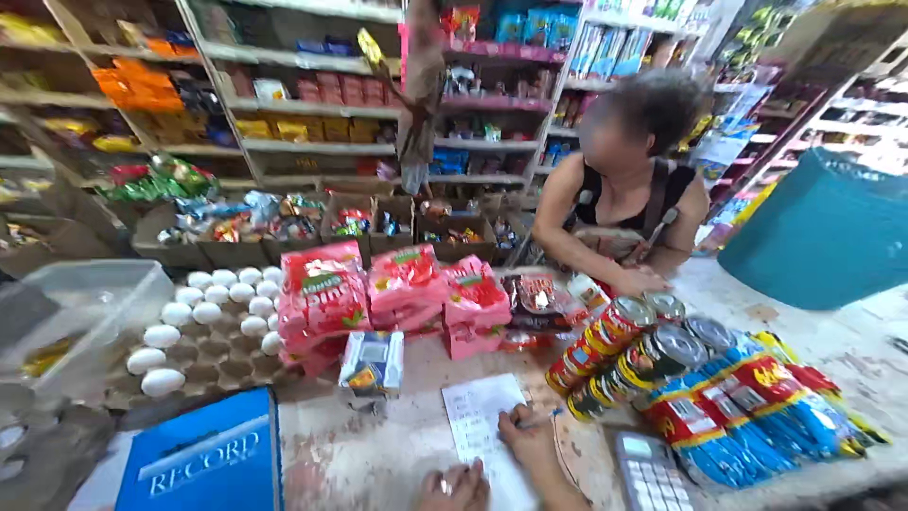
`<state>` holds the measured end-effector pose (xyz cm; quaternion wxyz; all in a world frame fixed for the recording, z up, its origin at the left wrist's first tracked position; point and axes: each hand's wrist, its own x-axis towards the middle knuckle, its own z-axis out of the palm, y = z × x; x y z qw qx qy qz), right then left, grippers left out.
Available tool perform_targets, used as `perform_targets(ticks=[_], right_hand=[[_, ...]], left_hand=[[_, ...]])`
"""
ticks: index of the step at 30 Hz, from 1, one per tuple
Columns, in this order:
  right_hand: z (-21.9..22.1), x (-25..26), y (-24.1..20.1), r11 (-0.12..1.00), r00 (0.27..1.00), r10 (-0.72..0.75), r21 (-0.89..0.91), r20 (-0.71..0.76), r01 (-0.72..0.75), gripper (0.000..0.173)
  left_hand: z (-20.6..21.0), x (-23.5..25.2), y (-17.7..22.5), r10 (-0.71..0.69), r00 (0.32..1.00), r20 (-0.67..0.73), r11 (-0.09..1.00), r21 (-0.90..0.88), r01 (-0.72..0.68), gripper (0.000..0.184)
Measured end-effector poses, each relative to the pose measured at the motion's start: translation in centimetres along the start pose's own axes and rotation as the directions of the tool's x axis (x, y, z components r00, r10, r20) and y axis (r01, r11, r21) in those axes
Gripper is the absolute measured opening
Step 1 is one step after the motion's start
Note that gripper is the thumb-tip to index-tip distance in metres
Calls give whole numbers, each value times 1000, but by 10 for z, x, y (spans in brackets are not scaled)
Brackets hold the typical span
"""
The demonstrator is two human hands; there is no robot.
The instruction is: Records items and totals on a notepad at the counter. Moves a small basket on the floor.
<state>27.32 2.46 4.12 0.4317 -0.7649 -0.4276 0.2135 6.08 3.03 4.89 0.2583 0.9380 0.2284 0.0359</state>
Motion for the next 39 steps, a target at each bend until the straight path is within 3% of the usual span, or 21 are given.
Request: perform_targets(ticks=[3,9,19,25,29,34,37,39], right_hand=[[-3,-5,-3,997,1000,11,73,28,-13,21],[1,-5,9,971,995,-90,219,-48,98,26],[2,-6,9,991,996,-76,116,42,70,29],[3,-3,14,993,996,-88,75,-34,91,31],[-1,-2,13,992,995,-98,86,21,96,32],[-19,11,-5,924,981,145,336,128,-180,26],[-23,16,0,917,994,105,384,38,-111,26],[-25,13,4,941,997,46,339,-61,-22,17]], left_hand=[[2,-2,-2,14,999,45,999,48,-17,70],[15,-3,-7,124,985,-122,978,181,-100,70],[19,-3,-8,151,975,-161,962,252,-107,70],[18,-3,-9,194,967,-165,960,237,-152,64],[22,-1,-13,364,909,-204,928,162,-335,41],[25,0,-17,501,829,-247,865,166,-473,27],[27,1,-18,545,791,-276,838,193,-510,25],[27,1,-19,555,780,-289,832,199,-518,25]])
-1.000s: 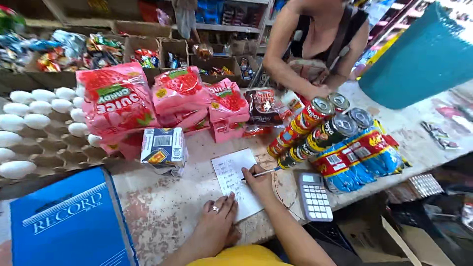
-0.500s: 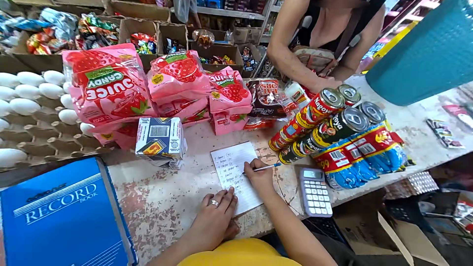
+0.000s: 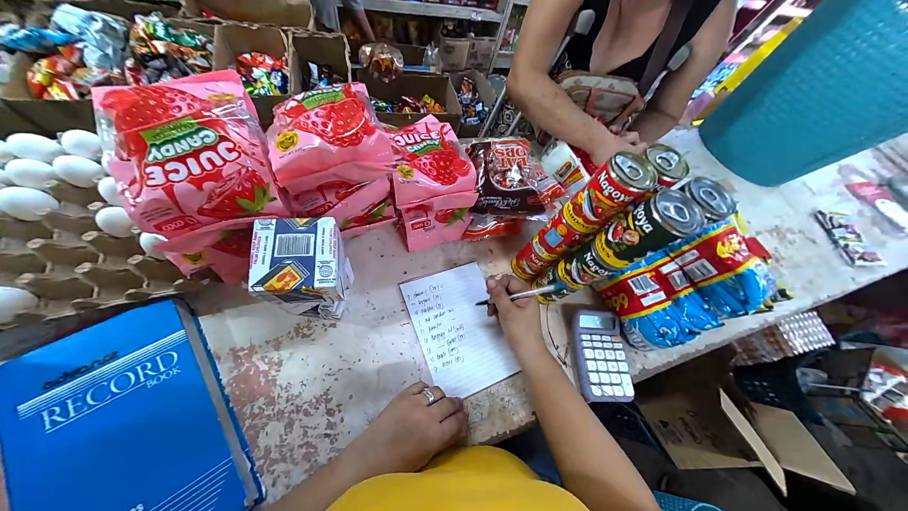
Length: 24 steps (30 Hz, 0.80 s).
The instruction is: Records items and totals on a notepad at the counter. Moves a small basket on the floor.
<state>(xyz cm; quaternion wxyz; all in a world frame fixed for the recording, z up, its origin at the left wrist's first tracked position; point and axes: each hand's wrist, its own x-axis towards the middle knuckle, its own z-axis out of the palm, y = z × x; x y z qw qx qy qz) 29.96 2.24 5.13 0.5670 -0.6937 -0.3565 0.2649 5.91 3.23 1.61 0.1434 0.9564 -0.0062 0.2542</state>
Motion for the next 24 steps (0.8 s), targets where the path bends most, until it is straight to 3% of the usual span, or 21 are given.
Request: perform_targets(ticks=[6,10,14,20,22,24], right_hand=[[-22,-31,17,956,983,-177,-244,-40,162,23],[-44,-71,40,864,924,-377,-384,-65,326,25],[-73,-121,45,803,878,-462,-480,-126,354,24],[-132,-184,56,823,815,-435,-535,-382,189,23],[-154,-210,67,893,766,-299,-449,-569,15,25],[-177,-242,82,949,627,-29,-218,-778,-227,29]], left_hand=[[-2,0,-1,19,1000,-16,1000,12,-19,21],[-4,1,1,0,1000,-14,1000,3,0,20],[-3,3,1,-61,998,-8,997,-39,61,21],[-1,3,5,-65,998,12,996,-60,65,25],[-3,3,9,-75,997,26,995,-70,77,26],[-6,5,14,-70,997,41,994,-87,74,27]])
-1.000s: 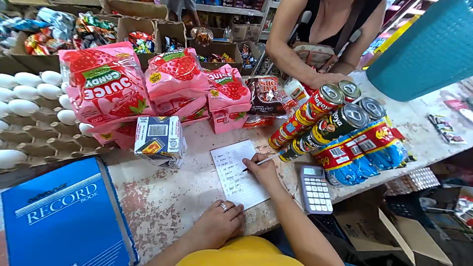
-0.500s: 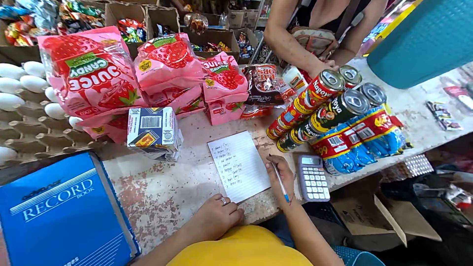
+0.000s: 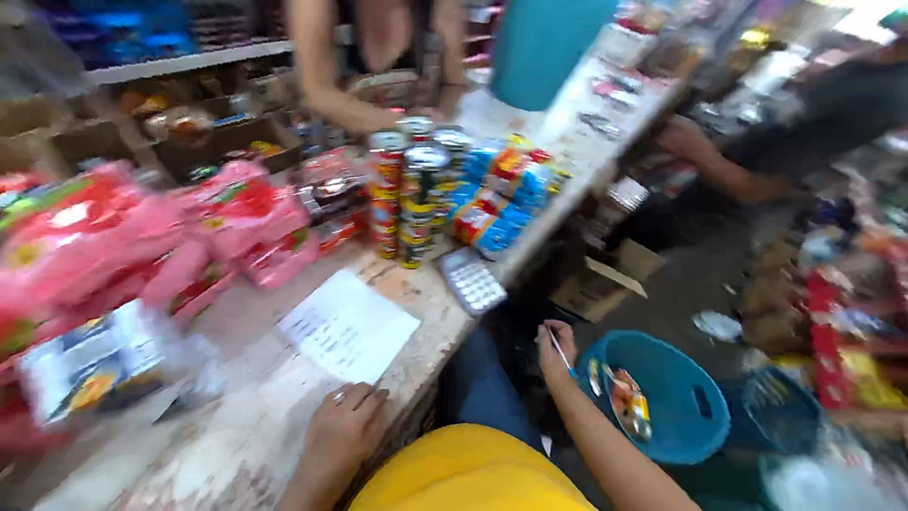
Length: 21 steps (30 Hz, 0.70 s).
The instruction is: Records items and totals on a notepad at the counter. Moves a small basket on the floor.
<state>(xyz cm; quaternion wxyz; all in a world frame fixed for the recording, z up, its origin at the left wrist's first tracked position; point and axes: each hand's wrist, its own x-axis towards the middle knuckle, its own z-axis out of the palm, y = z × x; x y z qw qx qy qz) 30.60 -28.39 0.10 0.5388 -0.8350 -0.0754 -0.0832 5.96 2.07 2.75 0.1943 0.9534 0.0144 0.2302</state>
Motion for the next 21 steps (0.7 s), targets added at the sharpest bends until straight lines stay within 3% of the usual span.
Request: perform_targets(ticks=[1,3,5,8,11,15,18,21], right_hand=[[-18,-2,16,983,979,185,37,-82,-182,30],[-57,-14,58,886,861,462,151,-213,-438,33],[-98,-45,100,793,739,609,194,-288,-578,38],[-142,-107,133,668,587,739,243,-330,-704,47],[-165,-167,151,487,375,867,396,-328,-778,53],[-189,-226,168,279,137,948,540,-288,-794,64],[-204,-250,174,259,60,941,593,-333,-763,67],[-211,-249,172,285,50,932,642,-359,-712,67]], left_hand=[[-2,2,2,16,1000,1,1000,-7,-16,28],[-7,7,6,48,998,52,998,-33,-46,31],[-5,9,6,85,990,116,995,-61,-79,40],[7,8,8,99,972,212,995,-37,-93,68],[16,6,11,73,948,310,995,38,-89,91],[20,7,16,21,932,363,992,108,-64,87],[22,7,17,3,933,359,990,132,-54,78],[23,7,18,-11,937,349,988,149,-44,75]])
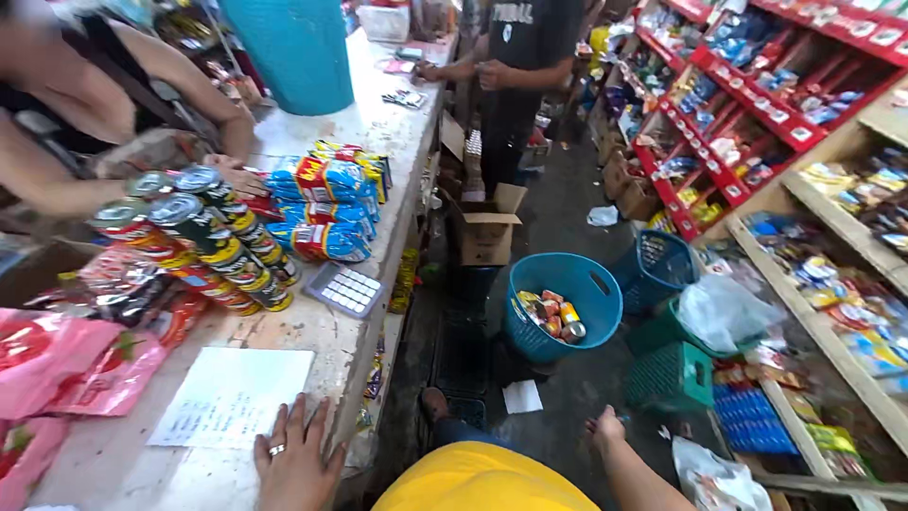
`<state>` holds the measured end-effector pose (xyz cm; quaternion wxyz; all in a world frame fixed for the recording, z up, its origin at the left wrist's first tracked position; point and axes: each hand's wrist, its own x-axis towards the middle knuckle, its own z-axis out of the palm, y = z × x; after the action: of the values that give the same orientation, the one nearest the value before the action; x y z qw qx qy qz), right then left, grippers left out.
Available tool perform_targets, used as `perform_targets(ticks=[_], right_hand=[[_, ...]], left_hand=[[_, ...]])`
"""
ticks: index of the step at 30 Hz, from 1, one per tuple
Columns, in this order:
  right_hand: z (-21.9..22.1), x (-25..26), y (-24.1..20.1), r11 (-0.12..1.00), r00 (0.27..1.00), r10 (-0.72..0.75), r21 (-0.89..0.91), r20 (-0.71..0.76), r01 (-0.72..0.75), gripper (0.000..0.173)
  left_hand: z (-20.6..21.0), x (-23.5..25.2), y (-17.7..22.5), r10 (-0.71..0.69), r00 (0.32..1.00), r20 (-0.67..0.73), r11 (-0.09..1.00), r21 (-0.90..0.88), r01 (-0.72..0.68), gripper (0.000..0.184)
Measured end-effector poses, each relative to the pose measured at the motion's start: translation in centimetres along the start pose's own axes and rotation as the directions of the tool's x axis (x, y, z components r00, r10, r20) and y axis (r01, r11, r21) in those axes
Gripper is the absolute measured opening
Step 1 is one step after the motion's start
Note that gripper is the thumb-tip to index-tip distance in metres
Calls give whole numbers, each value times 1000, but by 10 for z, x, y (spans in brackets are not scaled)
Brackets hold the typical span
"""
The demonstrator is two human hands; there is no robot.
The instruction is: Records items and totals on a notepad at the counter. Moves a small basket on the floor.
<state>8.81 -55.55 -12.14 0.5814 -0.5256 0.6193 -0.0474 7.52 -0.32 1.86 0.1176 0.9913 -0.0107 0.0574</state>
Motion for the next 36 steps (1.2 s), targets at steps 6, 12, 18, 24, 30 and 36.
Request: perform_targets(ticks=[6,12,18,24,30,36], right_hand=[[19,15,-25,977,998,66,201,15,-68,80],[-21,22,-48,931,987,138,349,-77,-103,88],[3,25,-91,985,993,88,144,80,-99,82],[195,-91,-147,838,713,-174,-279,679,470,49],[324,-270,-149,253,-58,-148,94,987,963,65],[371,-304,-141,317,-68,-90,93,994,944,44]], left_hand=[[7,-2,-5,-5,997,-78,1000,-3,5,71],[10,-9,-20,35,988,-150,996,-74,-47,71],[1,-10,-16,-34,996,-80,997,-69,29,73],[-9,19,9,-117,992,-45,993,-31,115,72],[7,68,39,-208,977,-42,977,-53,206,71],[1,69,64,-211,965,-157,947,-277,162,52]])
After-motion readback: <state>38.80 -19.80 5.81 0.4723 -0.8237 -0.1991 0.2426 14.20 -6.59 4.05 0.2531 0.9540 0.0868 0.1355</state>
